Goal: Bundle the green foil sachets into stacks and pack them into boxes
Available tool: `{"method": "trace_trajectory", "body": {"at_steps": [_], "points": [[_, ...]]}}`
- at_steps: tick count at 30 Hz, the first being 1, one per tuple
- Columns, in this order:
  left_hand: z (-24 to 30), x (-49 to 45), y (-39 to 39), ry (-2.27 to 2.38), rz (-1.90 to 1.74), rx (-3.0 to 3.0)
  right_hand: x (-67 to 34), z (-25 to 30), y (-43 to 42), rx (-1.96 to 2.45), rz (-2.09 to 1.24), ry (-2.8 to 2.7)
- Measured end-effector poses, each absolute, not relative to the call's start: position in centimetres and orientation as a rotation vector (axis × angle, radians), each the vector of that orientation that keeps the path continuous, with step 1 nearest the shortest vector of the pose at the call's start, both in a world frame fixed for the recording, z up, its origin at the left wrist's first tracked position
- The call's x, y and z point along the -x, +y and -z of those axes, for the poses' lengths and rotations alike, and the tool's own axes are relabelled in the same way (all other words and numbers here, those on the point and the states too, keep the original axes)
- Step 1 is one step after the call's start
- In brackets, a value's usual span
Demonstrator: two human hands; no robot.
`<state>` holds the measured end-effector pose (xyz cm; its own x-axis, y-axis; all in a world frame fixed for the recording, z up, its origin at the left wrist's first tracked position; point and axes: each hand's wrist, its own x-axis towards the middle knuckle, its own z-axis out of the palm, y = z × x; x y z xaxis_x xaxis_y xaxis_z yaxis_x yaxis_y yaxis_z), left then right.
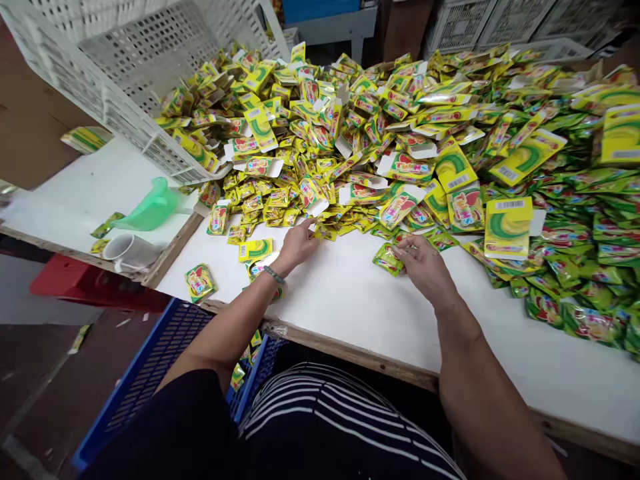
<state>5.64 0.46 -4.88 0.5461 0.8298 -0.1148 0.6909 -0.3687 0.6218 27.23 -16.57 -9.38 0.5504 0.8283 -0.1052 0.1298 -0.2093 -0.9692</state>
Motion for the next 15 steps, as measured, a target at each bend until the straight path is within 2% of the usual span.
{"method": "trace_trajectory", "body": {"at_steps": [3, 6, 15], "points": [[4.5, -6.7, -1.9, 0.980, -0.427, -1.573, -26.5, 9.1, -16.0, 1.549, -0.910, -0.592], [4.2, -8.5, -3.6, 0.781, -0.417, -1.239, -26.1, 8.8, -15.6, 1.448, -0.876, -0.537], [7.0, -11.7, -4.5, 0.683, -0.299, -1.112, -26.2, 8.4, -15.4, 1.298, -0.662, -0.661]]}}
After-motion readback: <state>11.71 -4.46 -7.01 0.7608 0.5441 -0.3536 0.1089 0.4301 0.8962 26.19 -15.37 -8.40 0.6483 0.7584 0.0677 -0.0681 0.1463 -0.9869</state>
